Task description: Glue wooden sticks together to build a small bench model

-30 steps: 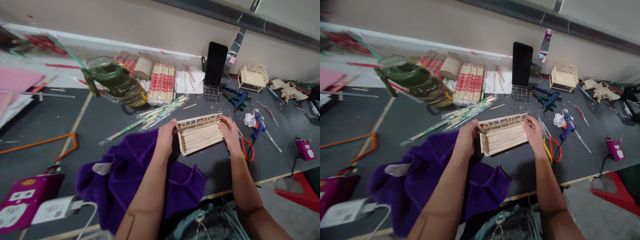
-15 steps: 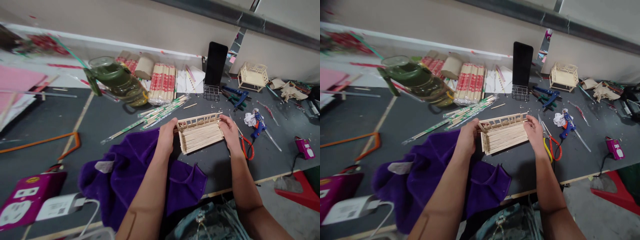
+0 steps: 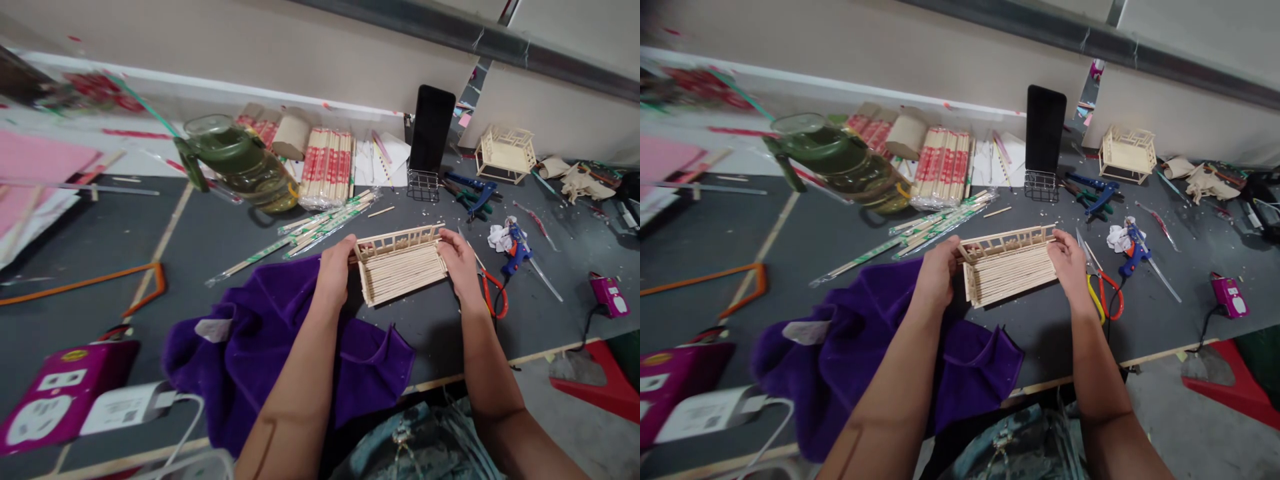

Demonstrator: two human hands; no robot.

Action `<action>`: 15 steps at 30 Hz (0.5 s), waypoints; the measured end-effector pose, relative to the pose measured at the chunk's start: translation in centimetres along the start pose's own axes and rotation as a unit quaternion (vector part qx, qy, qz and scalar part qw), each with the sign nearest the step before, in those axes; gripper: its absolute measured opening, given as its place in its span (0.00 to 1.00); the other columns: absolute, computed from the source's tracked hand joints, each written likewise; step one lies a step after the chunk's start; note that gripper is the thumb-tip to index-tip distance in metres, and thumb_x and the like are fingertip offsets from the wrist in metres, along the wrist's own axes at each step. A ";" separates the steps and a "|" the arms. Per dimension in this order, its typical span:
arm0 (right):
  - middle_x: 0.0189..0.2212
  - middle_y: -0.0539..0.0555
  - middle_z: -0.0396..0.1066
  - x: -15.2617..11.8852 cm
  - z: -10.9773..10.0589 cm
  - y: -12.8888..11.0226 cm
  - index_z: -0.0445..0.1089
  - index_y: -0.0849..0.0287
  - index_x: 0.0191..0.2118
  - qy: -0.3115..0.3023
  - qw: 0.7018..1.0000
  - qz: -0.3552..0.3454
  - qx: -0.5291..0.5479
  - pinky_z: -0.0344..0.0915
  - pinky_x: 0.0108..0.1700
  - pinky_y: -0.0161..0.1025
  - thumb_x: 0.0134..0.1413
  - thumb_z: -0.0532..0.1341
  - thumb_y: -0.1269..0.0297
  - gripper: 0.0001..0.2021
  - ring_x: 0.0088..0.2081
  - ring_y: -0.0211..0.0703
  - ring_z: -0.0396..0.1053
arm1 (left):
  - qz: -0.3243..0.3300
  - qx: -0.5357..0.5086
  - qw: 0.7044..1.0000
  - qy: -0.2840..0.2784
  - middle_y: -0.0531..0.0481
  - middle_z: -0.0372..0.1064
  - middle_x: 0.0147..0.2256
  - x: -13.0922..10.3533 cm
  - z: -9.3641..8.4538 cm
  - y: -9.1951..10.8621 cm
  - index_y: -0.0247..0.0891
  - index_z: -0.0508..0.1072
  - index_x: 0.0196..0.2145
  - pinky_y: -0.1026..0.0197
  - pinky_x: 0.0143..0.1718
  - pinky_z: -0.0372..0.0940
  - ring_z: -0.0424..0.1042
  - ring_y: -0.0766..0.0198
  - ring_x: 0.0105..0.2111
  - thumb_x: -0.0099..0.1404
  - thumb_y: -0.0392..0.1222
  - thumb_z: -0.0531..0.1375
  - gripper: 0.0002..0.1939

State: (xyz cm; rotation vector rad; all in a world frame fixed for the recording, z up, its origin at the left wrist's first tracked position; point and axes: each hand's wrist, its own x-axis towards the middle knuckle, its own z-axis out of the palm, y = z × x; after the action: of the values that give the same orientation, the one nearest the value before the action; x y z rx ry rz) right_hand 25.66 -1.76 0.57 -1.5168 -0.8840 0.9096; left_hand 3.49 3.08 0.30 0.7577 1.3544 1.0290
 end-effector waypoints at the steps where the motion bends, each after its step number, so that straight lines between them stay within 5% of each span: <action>1: 0.43 0.56 0.79 0.0 0.0 0.0 0.75 0.56 0.47 -0.001 1.000 0.002 0.000 0.71 0.51 0.46 0.50 0.65 0.57 0.18 0.42 0.45 0.75 | -0.001 0.001 1.000 0.001 0.46 0.76 0.25 0.0 0.0 0.0 0.41 0.69 0.23 0.50 0.45 0.72 0.79 0.47 0.36 0.50 0.64 0.61 0.21; 15: 0.43 0.55 0.78 0.1 -0.1 0.3 0.75 0.54 0.47 -0.008 1.000 -0.003 -0.006 0.70 0.51 0.47 0.51 0.65 0.57 0.17 0.43 0.46 0.74 | -0.001 -0.002 1.000 0.008 0.47 0.75 0.25 0.1 -0.1 -0.1 0.41 0.70 0.24 0.50 0.42 0.72 0.78 0.49 0.34 0.50 0.62 0.62 0.20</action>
State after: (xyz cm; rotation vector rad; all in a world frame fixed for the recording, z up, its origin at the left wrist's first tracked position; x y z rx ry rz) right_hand 25.80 -1.71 0.28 -1.5182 -0.9054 0.9148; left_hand 3.41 3.12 0.21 0.7465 1.3661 1.0382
